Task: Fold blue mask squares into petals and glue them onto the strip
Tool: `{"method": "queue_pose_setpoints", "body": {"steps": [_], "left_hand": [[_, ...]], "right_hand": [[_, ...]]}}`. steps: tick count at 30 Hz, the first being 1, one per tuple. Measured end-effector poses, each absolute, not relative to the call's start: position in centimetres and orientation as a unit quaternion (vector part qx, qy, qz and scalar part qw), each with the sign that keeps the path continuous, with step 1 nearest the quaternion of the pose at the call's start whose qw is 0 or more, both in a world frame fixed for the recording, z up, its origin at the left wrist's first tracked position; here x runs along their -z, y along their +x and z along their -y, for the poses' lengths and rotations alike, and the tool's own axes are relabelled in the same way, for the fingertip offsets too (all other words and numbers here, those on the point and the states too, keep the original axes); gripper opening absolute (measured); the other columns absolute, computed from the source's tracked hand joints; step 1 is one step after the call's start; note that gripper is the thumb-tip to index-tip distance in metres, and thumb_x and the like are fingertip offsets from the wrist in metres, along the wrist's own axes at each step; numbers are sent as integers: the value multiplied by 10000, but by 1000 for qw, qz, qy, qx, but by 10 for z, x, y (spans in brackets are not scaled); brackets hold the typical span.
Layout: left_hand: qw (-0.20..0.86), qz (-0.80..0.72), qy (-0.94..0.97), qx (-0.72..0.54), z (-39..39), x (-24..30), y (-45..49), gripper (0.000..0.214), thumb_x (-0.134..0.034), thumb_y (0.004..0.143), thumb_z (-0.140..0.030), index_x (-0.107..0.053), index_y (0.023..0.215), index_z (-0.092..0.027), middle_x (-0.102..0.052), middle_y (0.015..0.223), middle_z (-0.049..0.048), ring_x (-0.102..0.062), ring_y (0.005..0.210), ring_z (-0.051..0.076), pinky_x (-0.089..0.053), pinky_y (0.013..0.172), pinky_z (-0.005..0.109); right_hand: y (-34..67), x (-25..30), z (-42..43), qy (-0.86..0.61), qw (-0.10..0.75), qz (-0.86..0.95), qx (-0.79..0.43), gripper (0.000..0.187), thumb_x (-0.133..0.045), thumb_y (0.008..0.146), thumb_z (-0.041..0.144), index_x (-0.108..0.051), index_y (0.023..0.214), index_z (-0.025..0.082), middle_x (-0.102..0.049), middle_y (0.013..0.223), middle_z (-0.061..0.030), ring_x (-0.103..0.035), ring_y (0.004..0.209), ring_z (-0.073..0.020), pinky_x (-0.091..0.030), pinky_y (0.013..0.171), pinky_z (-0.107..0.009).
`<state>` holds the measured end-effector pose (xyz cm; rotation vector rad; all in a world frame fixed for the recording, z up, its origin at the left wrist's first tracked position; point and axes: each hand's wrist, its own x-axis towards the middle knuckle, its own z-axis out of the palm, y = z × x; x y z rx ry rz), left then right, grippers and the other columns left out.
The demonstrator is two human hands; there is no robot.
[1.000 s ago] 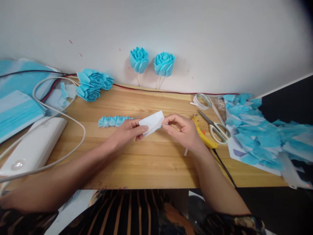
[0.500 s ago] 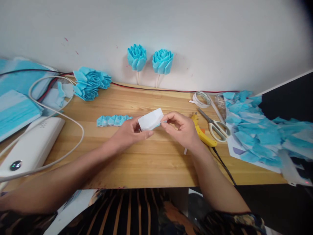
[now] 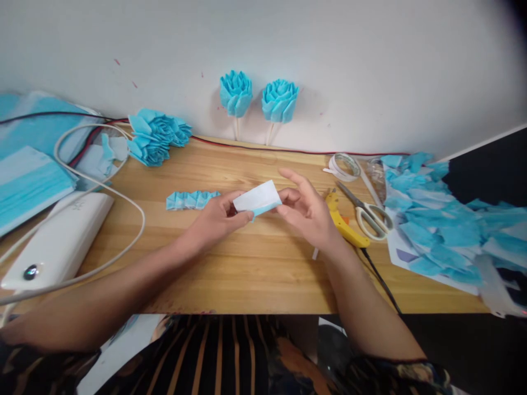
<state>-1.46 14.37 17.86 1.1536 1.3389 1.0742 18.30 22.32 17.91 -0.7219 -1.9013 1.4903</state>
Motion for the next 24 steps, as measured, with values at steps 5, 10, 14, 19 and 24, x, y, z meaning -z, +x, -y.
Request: {"method": "queue_pose_setpoints", "body": {"steps": [5,10,14,19,24], "left_hand": [[495,-555,503,-441,-144,-174,-14,241,-653,752,-285,-673,953,-154,-597,730,-14,-513,650,127,-386,608,252],[480,-529,532,-455,-144,-170,-13,295,-645,766,-234,-670,1053,-171,-660,898,26,-585,772,157,-443,697,277],[451,-529,523,-494,-145,-173,-15,391,-665,773,-197,-637,1163,-188,-627,843,3,-536,705,126,-408,646,254],[509,-491,436,-556,-144,-175,-14,523,-717,809,-311,-547,1290,-192,-603,802,-15,-522,661,115,-417,607,251],[646,-454,354,-501,-140,-167,-5,360,-780,761,-442,-699,949,-145,-642,773,27,-560,666,130,-438,617,274]], "right_hand": [[184,-177,-224,-257,290,717,-580,708,-683,872,380,-345,1490,311,-653,971,-17,-639,907,-183,-518,874,-355],[186,-174,-223,-300,275,754,-516,630,-662,873,270,-440,1460,319,-614,916,-4,-594,810,-159,-517,777,-313],[186,-180,-220,-310,253,759,-513,585,-644,877,257,-485,1433,344,-629,946,-12,-611,806,-169,-530,735,-310],[180,-181,-215,-319,304,714,-544,570,-671,869,351,-497,1409,303,-651,965,-29,-632,832,-187,-554,755,-334],[171,-177,-210,-317,343,678,-568,587,-665,867,401,-468,1405,279,-652,955,-31,-626,830,-191,-555,776,-363]]}}
